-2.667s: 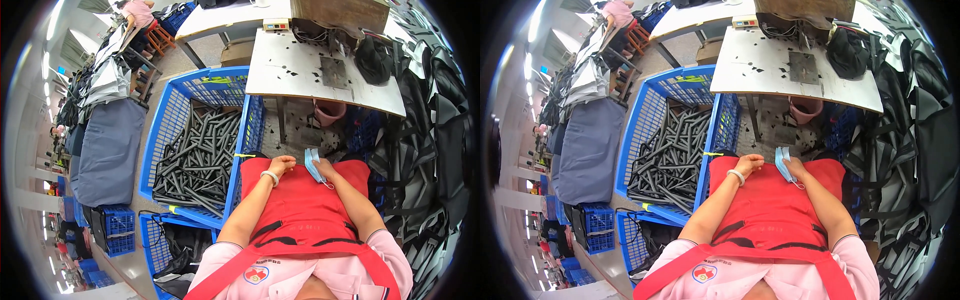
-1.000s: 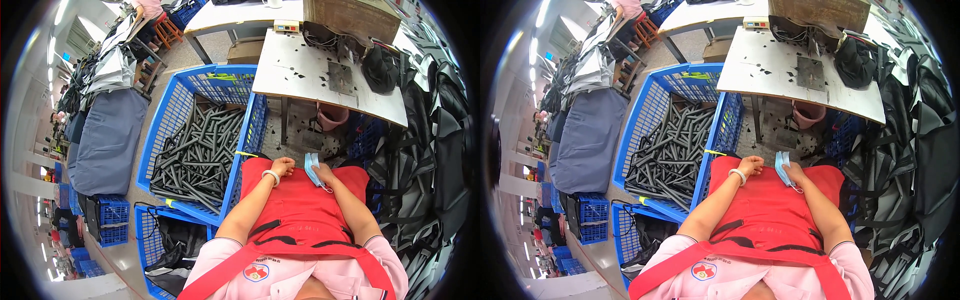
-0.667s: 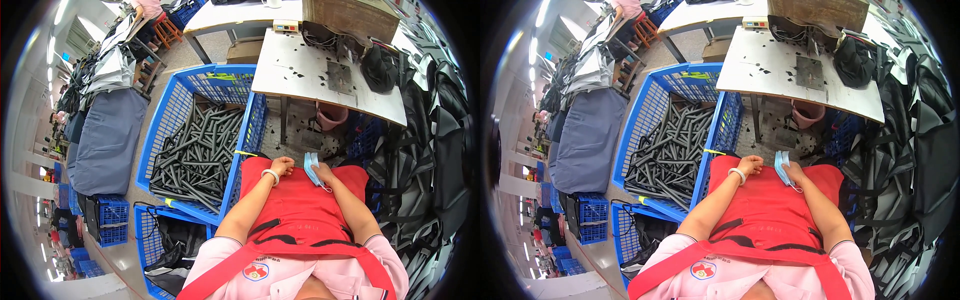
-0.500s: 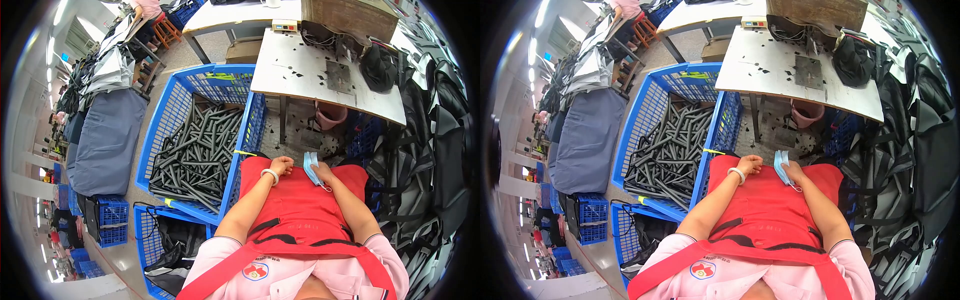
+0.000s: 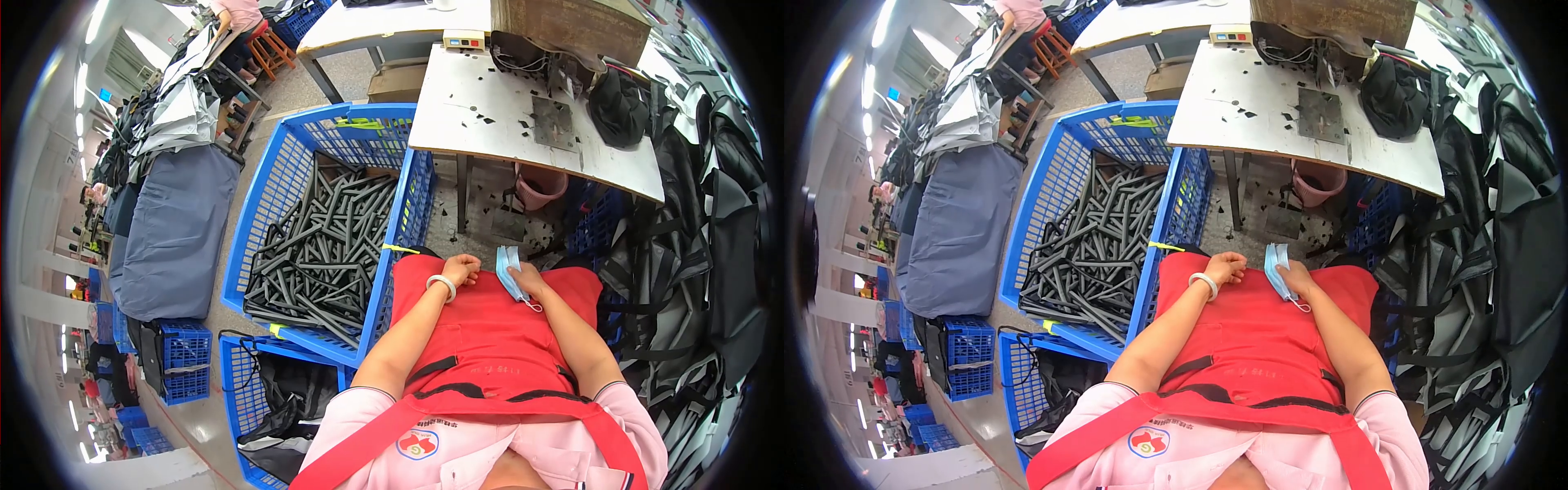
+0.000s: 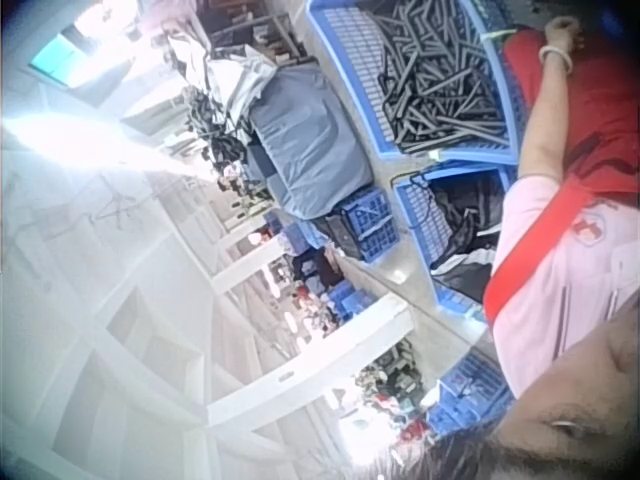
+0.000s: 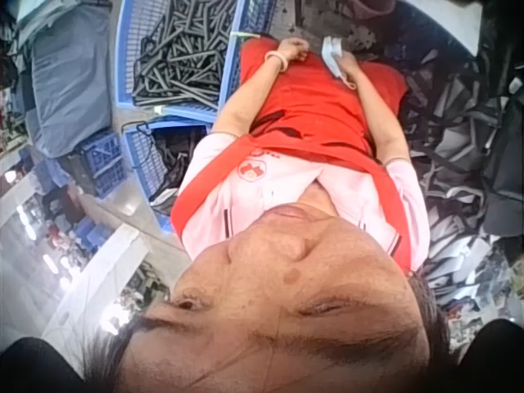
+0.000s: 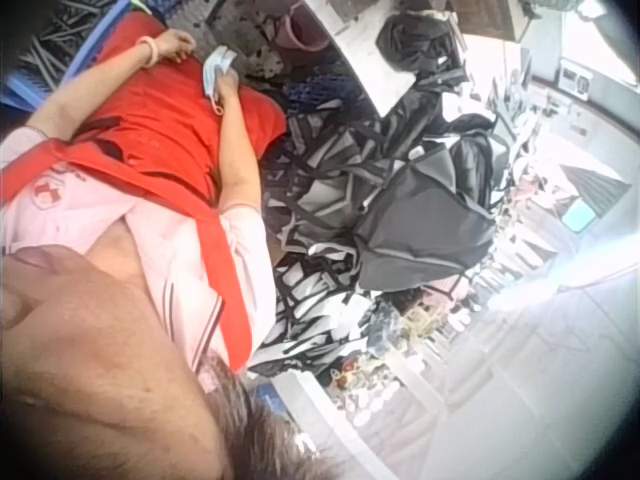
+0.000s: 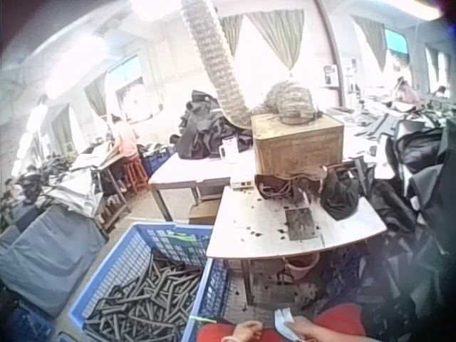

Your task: Processing grey plastic U-shaped tubes using an industrial machine and trimming components with scissors.

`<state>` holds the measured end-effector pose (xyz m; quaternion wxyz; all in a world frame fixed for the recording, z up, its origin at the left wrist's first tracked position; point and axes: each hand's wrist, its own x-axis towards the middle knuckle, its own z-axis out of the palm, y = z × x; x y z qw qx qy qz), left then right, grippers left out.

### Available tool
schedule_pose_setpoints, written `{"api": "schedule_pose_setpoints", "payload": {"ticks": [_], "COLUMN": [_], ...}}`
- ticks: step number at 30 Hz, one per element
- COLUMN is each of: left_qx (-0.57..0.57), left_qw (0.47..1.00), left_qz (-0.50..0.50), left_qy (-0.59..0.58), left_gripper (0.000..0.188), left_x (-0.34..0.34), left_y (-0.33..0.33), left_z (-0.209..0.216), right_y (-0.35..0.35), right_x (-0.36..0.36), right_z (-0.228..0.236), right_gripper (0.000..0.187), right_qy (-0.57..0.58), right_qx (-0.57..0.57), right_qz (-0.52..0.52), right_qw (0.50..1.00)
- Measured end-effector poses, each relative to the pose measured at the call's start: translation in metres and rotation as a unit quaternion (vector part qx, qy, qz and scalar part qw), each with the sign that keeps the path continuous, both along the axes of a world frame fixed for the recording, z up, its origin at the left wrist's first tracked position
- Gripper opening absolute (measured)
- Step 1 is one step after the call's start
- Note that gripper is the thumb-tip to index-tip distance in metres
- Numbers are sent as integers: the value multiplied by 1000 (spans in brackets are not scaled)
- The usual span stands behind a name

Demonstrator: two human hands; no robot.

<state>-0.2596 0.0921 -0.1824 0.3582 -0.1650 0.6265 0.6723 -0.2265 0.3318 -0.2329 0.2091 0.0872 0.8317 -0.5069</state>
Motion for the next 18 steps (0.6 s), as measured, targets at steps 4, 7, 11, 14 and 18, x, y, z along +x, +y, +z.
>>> {"api": "schedule_pose_setpoints", "payload": {"ticks": [4, 7, 11, 14, 18], "left_qx": [-17, -21, -15, -21, -23], "left_qw": [1000, 1000, 999, 999, 998], "left_qz": [-1, -7, -26, -34, -34], "left_qy": [-5, 2, 25, 33, 38], "left_gripper": [16, 16, 16, 17, 17], "left_x": [0, 0, 2, 3, 4], "left_y": [1, 1, 2, 2, 2], "left_z": [-1, -2, -2, -3, -2], "right_y": [0, 0, -2, -2, -1], "right_x": [1, 2, 2, 1, 1], "right_z": [3, 8, 11, 10, 7], "right_gripper": [31, 31, 31, 30, 30], "right_qy": [4, -1, 4, -10, -1], "right_qx": [24, 13, -2, 4, 1], "right_qz": [9, 3, 0, -1, 3], "right_qw": [1000, 1000, 1000, 1000, 1000]}}
